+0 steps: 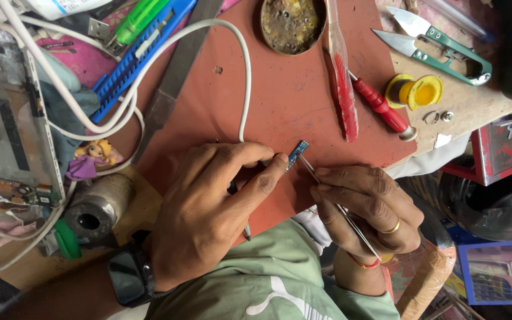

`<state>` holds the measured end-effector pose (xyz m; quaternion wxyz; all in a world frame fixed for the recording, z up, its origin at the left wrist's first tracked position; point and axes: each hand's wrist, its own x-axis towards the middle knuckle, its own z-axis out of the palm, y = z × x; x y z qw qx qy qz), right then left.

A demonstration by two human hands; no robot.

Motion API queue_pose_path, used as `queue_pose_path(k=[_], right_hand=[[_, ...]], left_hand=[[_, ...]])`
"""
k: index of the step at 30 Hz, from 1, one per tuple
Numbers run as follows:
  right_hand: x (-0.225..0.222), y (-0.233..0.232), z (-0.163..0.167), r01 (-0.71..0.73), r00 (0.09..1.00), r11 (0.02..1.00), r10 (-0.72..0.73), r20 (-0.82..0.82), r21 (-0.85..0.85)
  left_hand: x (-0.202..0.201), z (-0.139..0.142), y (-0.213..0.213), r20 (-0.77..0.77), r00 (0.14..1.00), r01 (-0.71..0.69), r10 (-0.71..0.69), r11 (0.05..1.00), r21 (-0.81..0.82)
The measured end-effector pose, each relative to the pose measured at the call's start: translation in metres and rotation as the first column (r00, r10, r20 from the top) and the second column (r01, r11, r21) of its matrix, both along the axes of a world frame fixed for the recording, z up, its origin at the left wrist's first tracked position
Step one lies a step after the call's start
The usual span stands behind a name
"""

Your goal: The person solders a small circuit board on a cluttered workbench, holding the board with tweezers while applying a soldering iron, then touches the board and wires with a probe and holds the board under a blue light to check it before resuming soldering.

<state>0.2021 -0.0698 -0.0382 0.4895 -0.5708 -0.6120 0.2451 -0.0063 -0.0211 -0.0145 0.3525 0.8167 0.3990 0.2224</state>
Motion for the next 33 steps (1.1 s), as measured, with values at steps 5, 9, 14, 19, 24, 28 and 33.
queue_pose_path(k=[5,9,14,19,24,28,33], right_hand=[[0.002,-0.003,-0.002,0.001,1.0,1.0,-0.001,-0.018,-0.017],[0.004,-0.006,-0.007,-0.013,0.999,1.0,0.014,-0.039,0.017],[0.008,-0.009,-0.014,-0.012,0.999,0.999,0.015,-0.048,0.049],[0.012,-0.011,-0.02,-0.037,0.998,0.996,0.04,-0.044,0.076],[0.015,-0.011,-0.023,-0.067,0.997,0.992,0.07,-0.022,0.108],[0.016,-0.011,-0.024,-0.072,0.997,0.993,0.073,-0.015,0.097],[0.017,-0.011,-0.025,-0.078,0.996,0.991,0.082,-0.032,0.113]], left_hand=[[0.001,0.0,0.0,-0.003,1.0,-0.003,0.003,1.0,0.006],[0.001,0.001,-0.001,-0.008,1.0,-0.007,0.007,1.0,0.018],[0.002,0.001,-0.001,-0.013,1.0,-0.019,0.019,1.0,0.022],[0.002,0.001,0.0,-0.012,1.0,-0.017,0.017,1.0,0.026],[0.002,0.001,0.001,-0.01,1.0,-0.013,0.013,1.0,0.017],[0.003,0.001,0.001,-0.015,1.0,-0.014,0.014,0.999,0.03],[0.003,0.002,0.001,-0.017,1.0,-0.017,0.017,1.0,0.024]])
